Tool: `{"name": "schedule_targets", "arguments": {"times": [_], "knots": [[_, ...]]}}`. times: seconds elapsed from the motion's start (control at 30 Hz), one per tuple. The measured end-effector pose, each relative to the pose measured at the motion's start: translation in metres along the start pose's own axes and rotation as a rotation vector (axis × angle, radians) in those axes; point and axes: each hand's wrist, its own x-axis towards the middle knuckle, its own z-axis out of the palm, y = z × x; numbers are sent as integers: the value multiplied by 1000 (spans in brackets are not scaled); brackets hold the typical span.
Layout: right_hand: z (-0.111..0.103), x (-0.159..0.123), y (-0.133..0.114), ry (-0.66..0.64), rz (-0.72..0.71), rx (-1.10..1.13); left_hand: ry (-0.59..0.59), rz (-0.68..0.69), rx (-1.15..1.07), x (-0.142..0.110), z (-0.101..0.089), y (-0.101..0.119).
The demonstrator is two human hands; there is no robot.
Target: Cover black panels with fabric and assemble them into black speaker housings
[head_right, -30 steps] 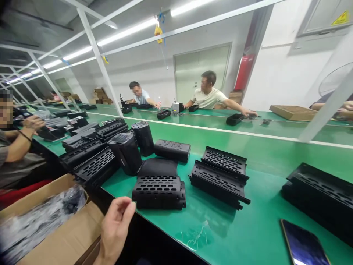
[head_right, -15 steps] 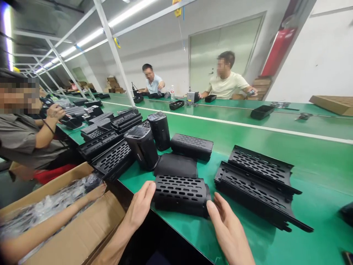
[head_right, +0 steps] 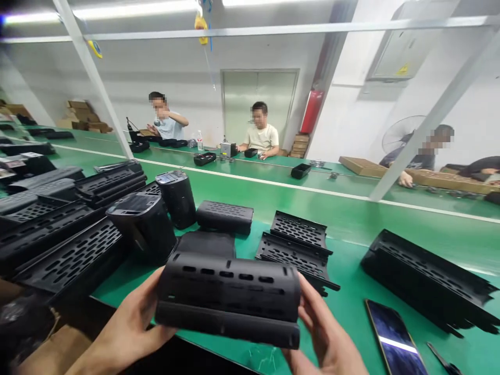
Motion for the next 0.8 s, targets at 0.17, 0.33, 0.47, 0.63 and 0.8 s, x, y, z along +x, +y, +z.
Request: {"name": "schedule_targets", "arguments": {"times": [0.17, 0.33, 0.47, 0.63, 0.8], "knots": [[-69, 64, -18, 261, -706, -679, -128, 669, 308, 119, 60, 11], [-110, 150, -5, 472, -887, -933, -164, 721, 478, 228, 136, -4], [-127, 194, 27, 466, -886, -951, -359, 742, 492, 266, 159, -21], [-133, 212, 60, 382, -850, -961, -474, 684, 520, 272, 160, -42], [-139, 213, 84, 290, -777, -972, -510, 622, 550, 267, 164, -51]]}}
